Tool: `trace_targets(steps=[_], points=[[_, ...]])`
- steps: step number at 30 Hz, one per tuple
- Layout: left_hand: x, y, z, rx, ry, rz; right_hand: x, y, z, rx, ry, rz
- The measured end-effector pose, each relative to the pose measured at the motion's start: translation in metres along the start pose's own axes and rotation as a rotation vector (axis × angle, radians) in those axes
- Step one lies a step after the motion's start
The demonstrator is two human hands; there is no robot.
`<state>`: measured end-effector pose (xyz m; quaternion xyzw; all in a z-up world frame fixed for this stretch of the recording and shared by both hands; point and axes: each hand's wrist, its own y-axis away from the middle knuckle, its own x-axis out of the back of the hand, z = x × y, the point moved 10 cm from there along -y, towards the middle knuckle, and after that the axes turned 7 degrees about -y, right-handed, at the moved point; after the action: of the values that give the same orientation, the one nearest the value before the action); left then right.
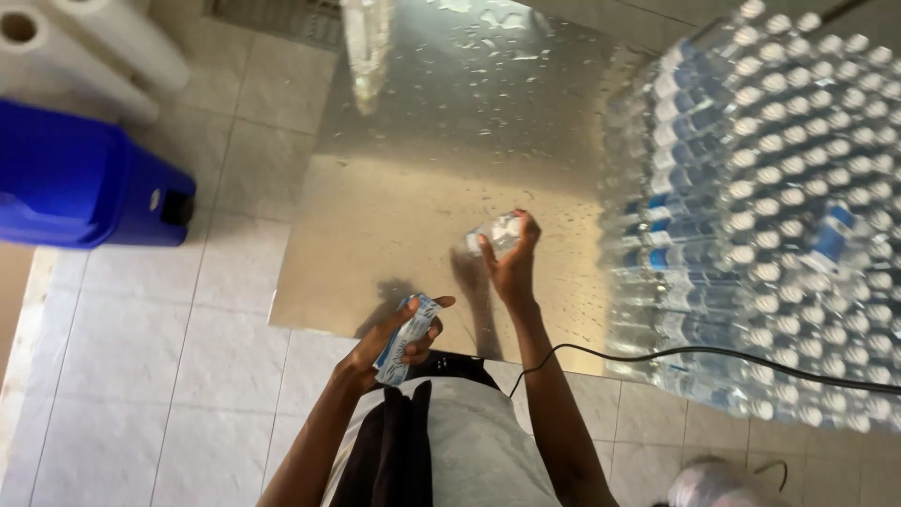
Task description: Inspecting plastic water bottles and preparing label strips for application on a production line.
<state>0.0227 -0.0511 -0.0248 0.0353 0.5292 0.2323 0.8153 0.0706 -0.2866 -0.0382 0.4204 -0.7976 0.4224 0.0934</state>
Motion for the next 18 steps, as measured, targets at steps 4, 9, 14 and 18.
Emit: trace_targets(steps=[4, 9, 14, 18], points=[[-0.019, -0.013, 0.012, 0.097, 0.035, 0.020, 0.030, 0.005, 0.004, -0.138, 0.109, -0.049], [-0.024, -0.021, 0.021, 0.118, 0.046, 0.119, 0.124, 0.022, 0.043, -0.373, 0.145, -0.019], [-0.011, -0.038, 0.011, 0.114, 0.023, 0.088, 0.259, 0.042, 0.086, -0.545, 0.592, 0.227], [-0.015, -0.049, 0.010, 0.139, 0.021, 0.088, 0.311, 0.038, 0.088, -0.315, 0.970, 0.227]])
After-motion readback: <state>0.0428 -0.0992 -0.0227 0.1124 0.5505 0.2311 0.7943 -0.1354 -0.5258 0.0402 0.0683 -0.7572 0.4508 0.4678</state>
